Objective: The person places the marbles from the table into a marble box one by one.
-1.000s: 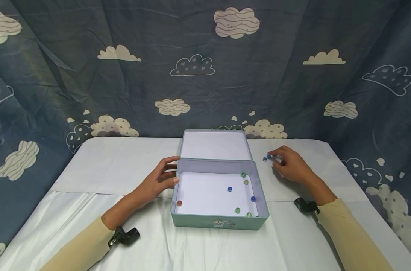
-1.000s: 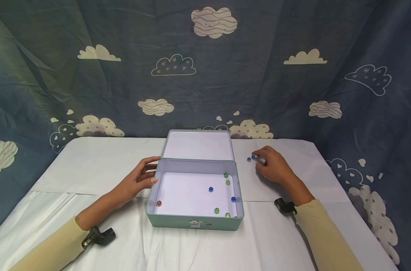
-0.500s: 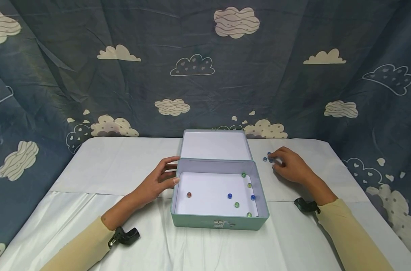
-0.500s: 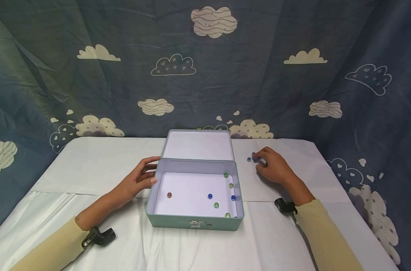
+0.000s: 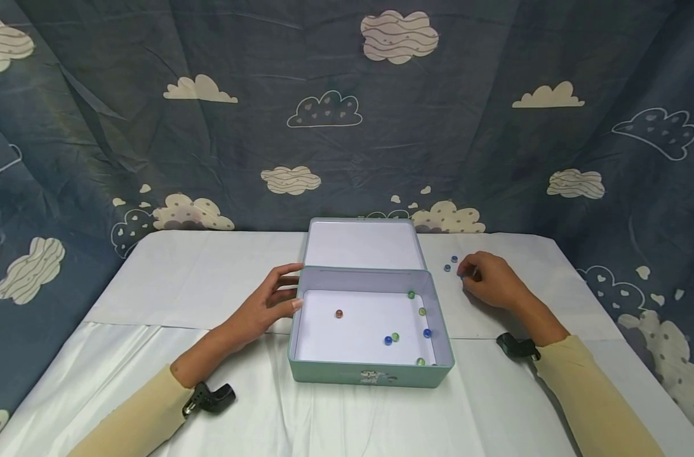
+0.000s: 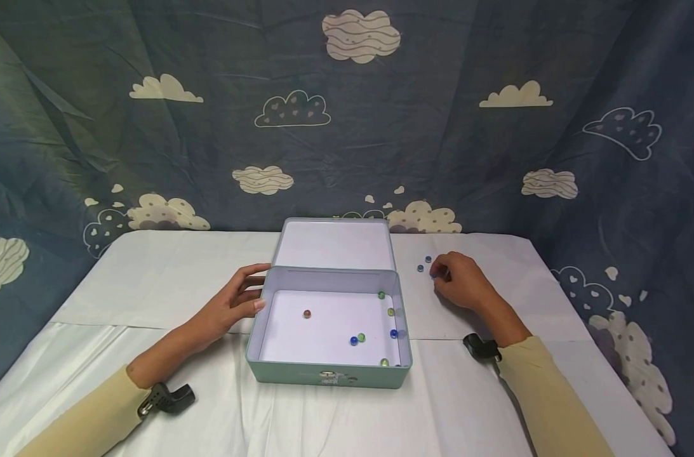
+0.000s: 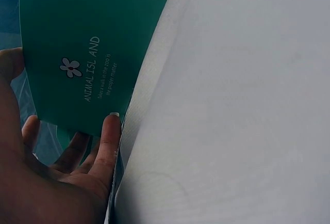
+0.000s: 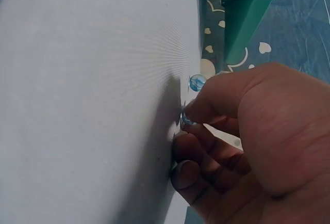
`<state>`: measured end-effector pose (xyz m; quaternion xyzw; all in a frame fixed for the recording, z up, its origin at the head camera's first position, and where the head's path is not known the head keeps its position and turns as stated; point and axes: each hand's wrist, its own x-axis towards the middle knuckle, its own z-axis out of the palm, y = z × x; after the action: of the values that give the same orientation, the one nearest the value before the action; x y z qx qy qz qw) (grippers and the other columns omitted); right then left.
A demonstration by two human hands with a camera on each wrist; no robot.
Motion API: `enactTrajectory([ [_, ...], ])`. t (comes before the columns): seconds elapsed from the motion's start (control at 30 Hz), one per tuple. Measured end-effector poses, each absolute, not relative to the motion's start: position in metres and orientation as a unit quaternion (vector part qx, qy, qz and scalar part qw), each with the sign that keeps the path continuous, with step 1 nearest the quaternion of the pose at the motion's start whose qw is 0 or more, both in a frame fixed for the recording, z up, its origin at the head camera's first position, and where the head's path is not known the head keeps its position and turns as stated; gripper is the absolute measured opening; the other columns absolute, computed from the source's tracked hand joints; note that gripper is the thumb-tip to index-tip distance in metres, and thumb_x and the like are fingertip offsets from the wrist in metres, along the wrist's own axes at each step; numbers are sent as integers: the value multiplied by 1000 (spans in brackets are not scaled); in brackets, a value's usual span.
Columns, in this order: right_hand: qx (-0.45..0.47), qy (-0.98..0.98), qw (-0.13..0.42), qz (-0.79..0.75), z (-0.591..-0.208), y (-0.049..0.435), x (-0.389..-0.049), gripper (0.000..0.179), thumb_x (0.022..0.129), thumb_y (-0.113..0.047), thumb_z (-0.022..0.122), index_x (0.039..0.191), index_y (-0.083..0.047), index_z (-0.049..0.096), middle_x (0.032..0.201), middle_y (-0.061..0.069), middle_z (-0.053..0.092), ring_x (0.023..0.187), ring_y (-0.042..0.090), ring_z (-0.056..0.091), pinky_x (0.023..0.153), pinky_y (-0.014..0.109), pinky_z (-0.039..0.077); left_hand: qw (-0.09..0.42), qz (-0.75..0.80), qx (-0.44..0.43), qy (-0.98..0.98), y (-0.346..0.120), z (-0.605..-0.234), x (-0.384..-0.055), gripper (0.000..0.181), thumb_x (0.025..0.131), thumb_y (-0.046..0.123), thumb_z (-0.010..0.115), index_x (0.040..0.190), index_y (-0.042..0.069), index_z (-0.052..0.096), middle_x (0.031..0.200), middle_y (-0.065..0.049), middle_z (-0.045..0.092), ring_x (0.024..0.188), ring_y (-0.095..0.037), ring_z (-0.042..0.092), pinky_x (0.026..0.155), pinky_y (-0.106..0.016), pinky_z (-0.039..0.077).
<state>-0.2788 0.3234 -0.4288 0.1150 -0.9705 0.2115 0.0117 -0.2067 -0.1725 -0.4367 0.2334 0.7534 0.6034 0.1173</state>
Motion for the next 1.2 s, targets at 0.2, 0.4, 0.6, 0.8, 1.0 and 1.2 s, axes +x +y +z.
enactTrajectory([
  [0.2, 107, -970, 3, 216, -427, 323, -277, 15, 91, -1, 72, 106, -4, 72, 96, 10, 67, 85, 26, 59, 77, 40, 53, 116, 601, 236, 754, -172, -436, -206, 70, 107, 26, 64, 166, 27, 27, 163, -19, 36, 149, -43, 44, 102, -52, 54],
  [0.4, 108, -970, -4, 218, -421, 319, -275, 15, 90, -4, 72, 105, -4, 71, 93, 9, 66, 82, 25, 58, 70, 38, 52, 118, 602, 232, 755, -173, -440, -206, 69, 107, 27, 64, 166, 29, 28, 163, -19, 36, 149, -43, 43, 102, -52, 54],
  [0.6, 143, -963, 3, 230, -398, 307, -266, 16, 88, -5, 74, 104, -3, 71, 92, 7, 67, 76, 22, 57, 62, 35, 49, 119, 603, 232, 754, -173, -439, -206, 69, 107, 26, 64, 165, 31, 28, 163, -18, 36, 150, -42, 43, 103, -52, 53],
  [0.8, 204, -951, 17, 231, -378, 287, -250, 14, 88, -5, 74, 101, -6, 73, 90, 1, 67, 75, 20, 58, 62, 34, 48, 119, 606, 236, 750, -173, -437, -206, 70, 107, 26, 64, 166, 28, 27, 163, -19, 37, 149, -42, 43, 102, -51, 54],
  [1.0, 241, -943, 27, 226, -366, 270, -236, 17, 86, -1, 73, 98, -13, 73, 88, -2, 64, 76, 24, 59, 64, 32, 49, 118, 603, 234, 754, -173, -438, -208, 69, 107, 26, 64, 166, 30, 27, 163, -17, 37, 150, -40, 44, 103, -52, 54],
  [1.2, 276, -934, 36, 225, -356, 252, -220, 22, 84, 2, 76, 97, -15, 73, 90, -5, 65, 74, 20, 59, 62, 28, 51, 119, 603, 231, 754, -174, -439, -208, 70, 107, 26, 64, 166, 30, 27, 163, -16, 37, 149, -40, 44, 102, -51, 55],
])
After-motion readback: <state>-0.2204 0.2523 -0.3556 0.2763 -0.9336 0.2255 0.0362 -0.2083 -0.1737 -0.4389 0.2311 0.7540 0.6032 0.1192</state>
